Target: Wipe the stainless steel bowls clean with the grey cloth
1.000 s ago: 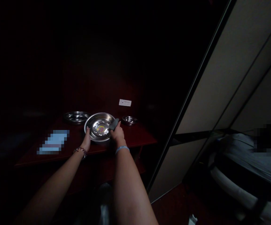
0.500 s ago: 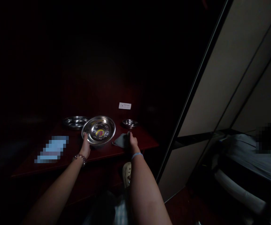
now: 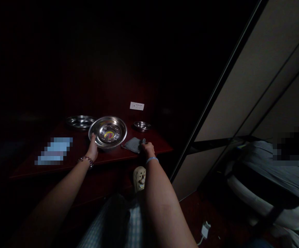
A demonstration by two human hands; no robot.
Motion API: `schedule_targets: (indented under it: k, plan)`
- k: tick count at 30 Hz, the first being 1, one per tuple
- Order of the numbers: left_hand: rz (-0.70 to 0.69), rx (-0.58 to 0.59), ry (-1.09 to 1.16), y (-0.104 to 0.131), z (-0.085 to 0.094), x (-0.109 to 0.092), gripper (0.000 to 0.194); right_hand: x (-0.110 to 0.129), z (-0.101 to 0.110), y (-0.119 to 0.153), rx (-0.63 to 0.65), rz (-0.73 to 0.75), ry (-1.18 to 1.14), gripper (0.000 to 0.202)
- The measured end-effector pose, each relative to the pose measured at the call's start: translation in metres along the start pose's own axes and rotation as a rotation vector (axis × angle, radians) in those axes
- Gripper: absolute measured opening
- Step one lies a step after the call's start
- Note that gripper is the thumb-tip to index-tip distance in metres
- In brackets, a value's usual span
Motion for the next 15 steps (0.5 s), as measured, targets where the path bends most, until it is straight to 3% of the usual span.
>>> schedule_targets:
  k: [2, 4, 6, 8, 10, 13, 15]
  plan:
    - [0.009, -0.027, -0.014, 0.000, 0.002, 0.001, 0.059, -0.007, 0.010, 0.006, -0.022, -0.114, -0.072, 0.041]
    - [0.024, -0.042, -0.018, 0.001, 0.003, 0.001, 0.059, -0.002, 0.033, 0.012, -0.168, -0.119, -0.140, 0.047]
    - [0.035, -0.049, -0.013, 0.002, 0.002, 0.002, 0.059, 0.013, 0.058, 0.018, -0.355, -0.023, -0.141, 0.052]
    - [0.041, -0.059, -0.014, 0.002, 0.003, 0.002, 0.059, 0.035, 0.068, 0.024, -0.447, 0.136, -0.079, 0.051]
    - [0.036, -0.066, -0.019, 0.002, 0.004, 0.001, 0.059, 0.057, 0.053, 0.026, -0.354, 0.308, 0.018, 0.043]
    - [0.028, -0.067, -0.024, 0.002, 0.005, 0.001, 0.059, 0.075, 0.004, 0.031, -0.017, 0.505, 0.147, 0.036]
    - [0.022, -0.081, -0.027, 0.001, 0.007, 0.002, 0.057, 0.078, -0.008, 0.034, 0.046, 0.547, 0.132, 0.042]
Point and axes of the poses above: each hand's wrist, its own y-axis away from the middle knuckle, its own z-axis out of the back of the hand, x = y × z, the point moved 10 cm from there along -y, towards the middle knuckle, and after that the axes turned 11 degrees about y, right-handed, at the moved point
